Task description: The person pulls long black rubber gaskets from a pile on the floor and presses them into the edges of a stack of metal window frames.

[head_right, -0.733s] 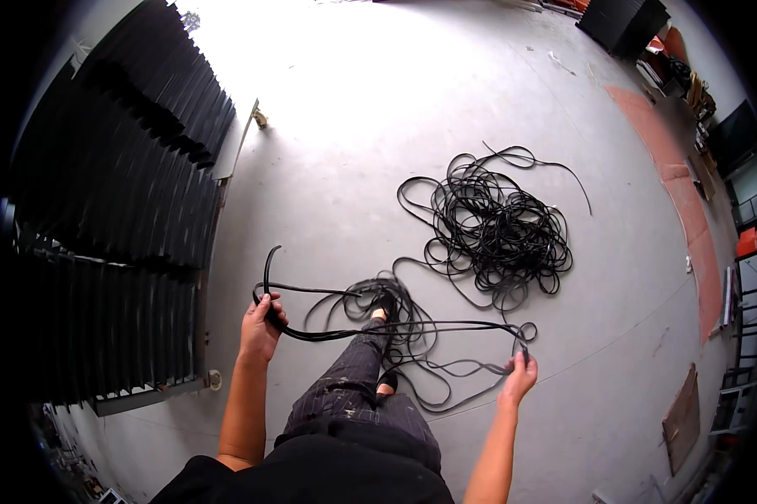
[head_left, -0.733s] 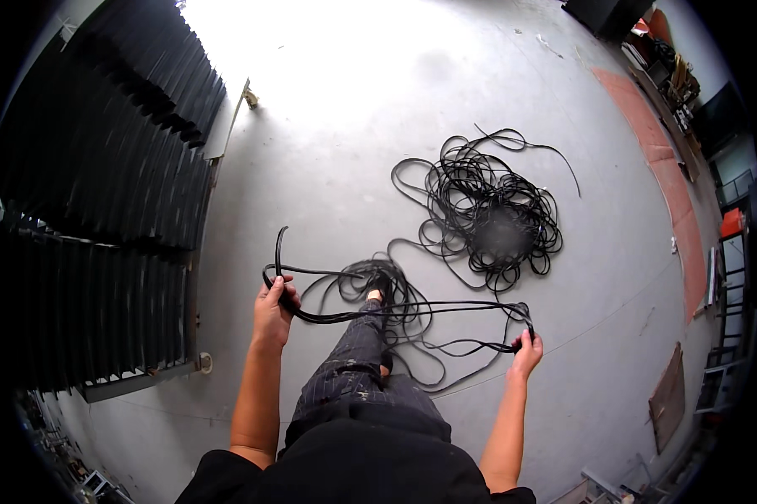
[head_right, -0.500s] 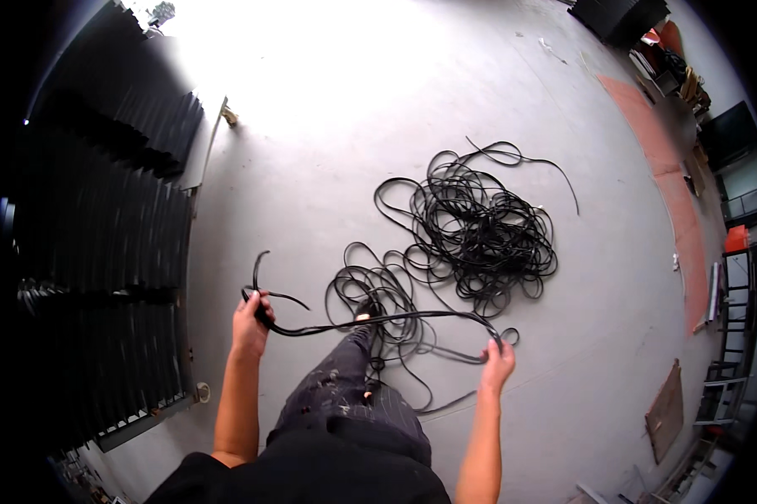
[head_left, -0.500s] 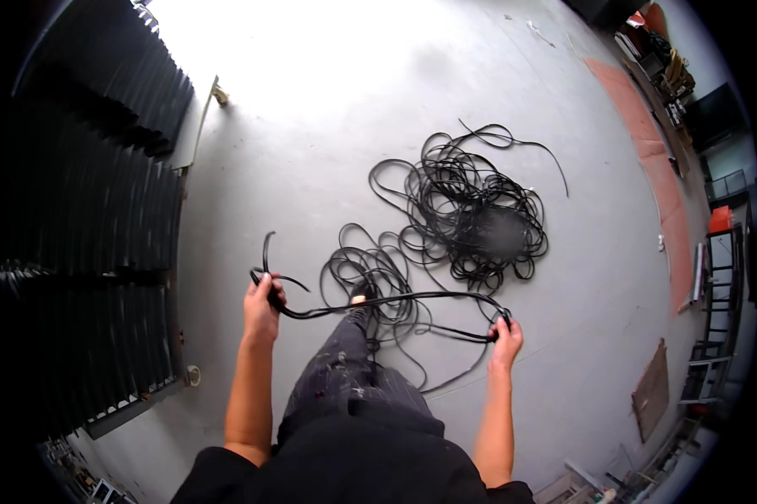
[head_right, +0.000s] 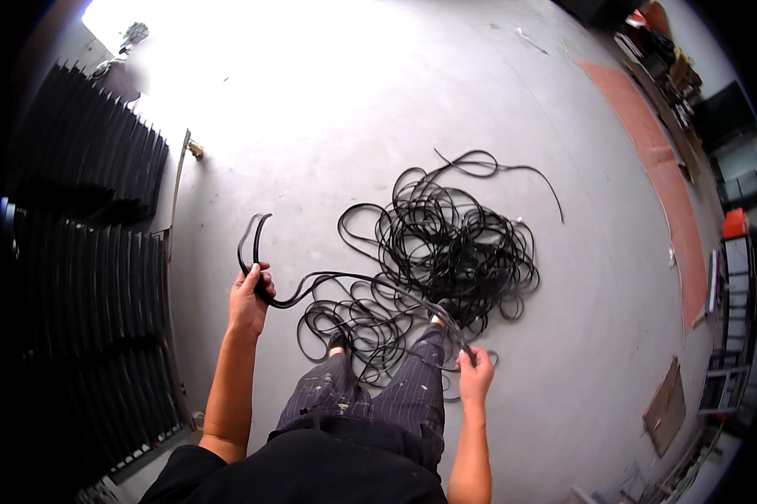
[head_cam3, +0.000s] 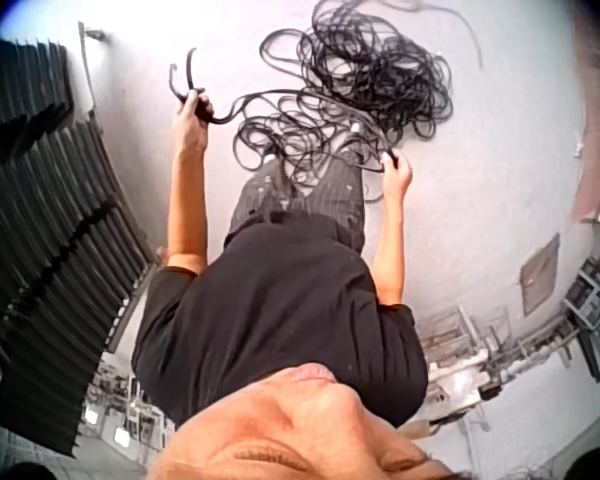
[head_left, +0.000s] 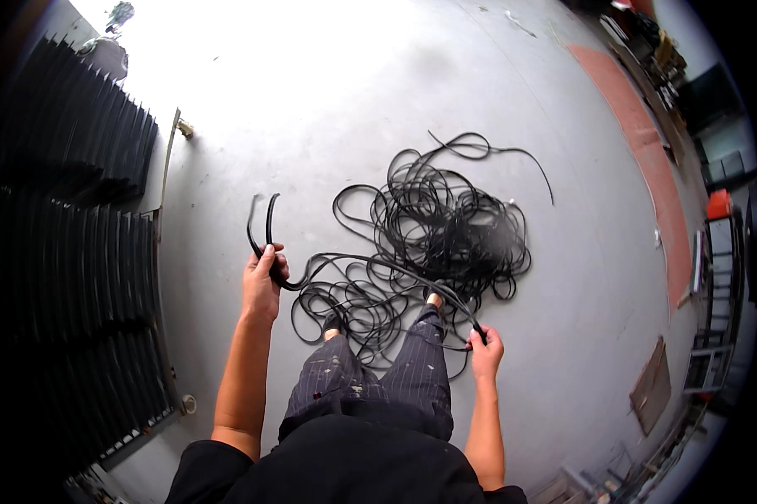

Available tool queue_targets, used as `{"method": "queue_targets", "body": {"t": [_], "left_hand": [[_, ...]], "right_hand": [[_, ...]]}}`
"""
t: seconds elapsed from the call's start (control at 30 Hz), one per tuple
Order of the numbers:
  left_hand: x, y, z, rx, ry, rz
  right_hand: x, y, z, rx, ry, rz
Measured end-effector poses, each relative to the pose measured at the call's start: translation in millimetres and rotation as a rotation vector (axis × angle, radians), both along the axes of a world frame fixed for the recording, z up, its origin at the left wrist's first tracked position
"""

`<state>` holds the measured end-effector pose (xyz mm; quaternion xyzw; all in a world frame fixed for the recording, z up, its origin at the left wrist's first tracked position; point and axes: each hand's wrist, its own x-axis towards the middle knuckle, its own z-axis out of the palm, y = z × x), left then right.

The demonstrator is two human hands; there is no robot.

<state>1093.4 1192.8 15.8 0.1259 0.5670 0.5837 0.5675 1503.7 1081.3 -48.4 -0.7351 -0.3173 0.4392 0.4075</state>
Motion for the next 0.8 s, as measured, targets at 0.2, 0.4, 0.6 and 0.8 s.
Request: {"method": "queue_targets", "body": {"t": [0.2, 0.4, 0.6, 0.8], "left_hand": [[90, -2, -9, -0.089, -0.018, 0.218], [171, 13, 24, -0.128, -0.019, 0.194], [186, 12, 24, -0.184, 0.067, 0.241], [188, 16, 3, -0.225, 0.042, 0.228]], "right_hand": [[87, 104, -14, -0.010, 0.025, 0.229], [160, 182, -18, -0.007, -0.029, 0.347], [167, 198, -45, -0.091, -0.094, 0.453], [163, 153, -89, -0.080, -0.247, 0.598]]}}
